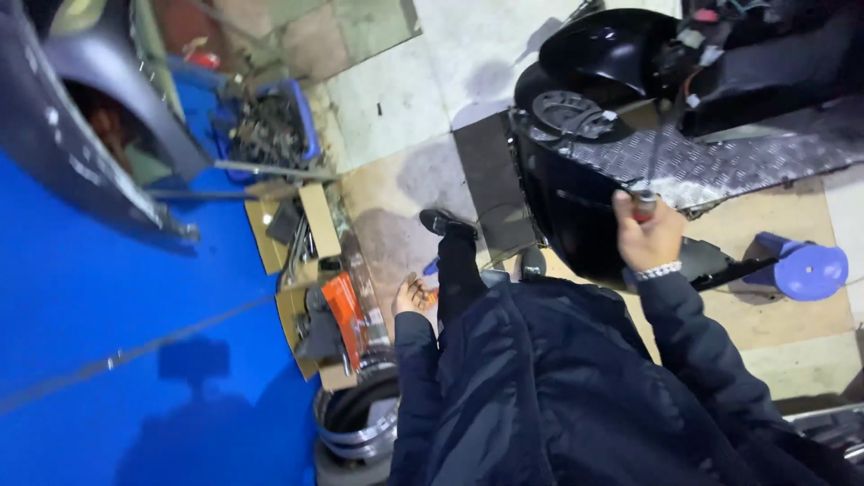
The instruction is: Installing a front storage compartment and body panel on a scooter, including electrical wiring and panel alignment.
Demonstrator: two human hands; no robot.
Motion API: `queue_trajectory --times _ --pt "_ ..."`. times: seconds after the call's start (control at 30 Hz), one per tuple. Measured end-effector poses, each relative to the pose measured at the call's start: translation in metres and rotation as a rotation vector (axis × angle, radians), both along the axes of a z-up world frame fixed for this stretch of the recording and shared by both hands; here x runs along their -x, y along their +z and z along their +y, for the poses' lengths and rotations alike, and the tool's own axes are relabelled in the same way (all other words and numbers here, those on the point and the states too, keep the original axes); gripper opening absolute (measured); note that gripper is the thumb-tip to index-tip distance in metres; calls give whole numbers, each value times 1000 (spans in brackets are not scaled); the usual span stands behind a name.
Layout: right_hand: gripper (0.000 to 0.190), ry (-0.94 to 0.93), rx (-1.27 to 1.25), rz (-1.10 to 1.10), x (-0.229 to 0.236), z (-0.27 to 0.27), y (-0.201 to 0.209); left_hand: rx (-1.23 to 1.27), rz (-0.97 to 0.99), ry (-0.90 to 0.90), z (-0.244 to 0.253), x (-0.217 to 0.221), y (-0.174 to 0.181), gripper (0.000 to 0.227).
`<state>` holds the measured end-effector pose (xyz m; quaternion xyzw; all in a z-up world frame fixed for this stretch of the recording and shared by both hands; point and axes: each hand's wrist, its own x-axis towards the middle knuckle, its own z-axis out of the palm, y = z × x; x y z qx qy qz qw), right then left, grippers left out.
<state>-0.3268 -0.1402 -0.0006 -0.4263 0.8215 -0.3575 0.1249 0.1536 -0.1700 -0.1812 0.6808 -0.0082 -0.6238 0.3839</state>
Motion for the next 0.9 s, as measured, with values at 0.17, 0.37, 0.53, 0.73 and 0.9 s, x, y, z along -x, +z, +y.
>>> queue_trajectory --times 0.17,0.37,0.53,0.73,0.9 --pt "41 -58 26 -117 -40 -62 68 42 67 -167 -90 31 10 35" --pt "14 -257 -85 -345 -55 -108 146 130 129 -467 -262 103 15 43" --pt "22 -489 -119 -474 -78 -91 173 470 153 -701 -417 189 66 53" --pt "69 -585 589 -502 -142 -68 150 829 282 -1241 -480 262 240 79" --pt "57 -527 876 -525 -163 -114 177 619 585 -887 -471 300 276 53"
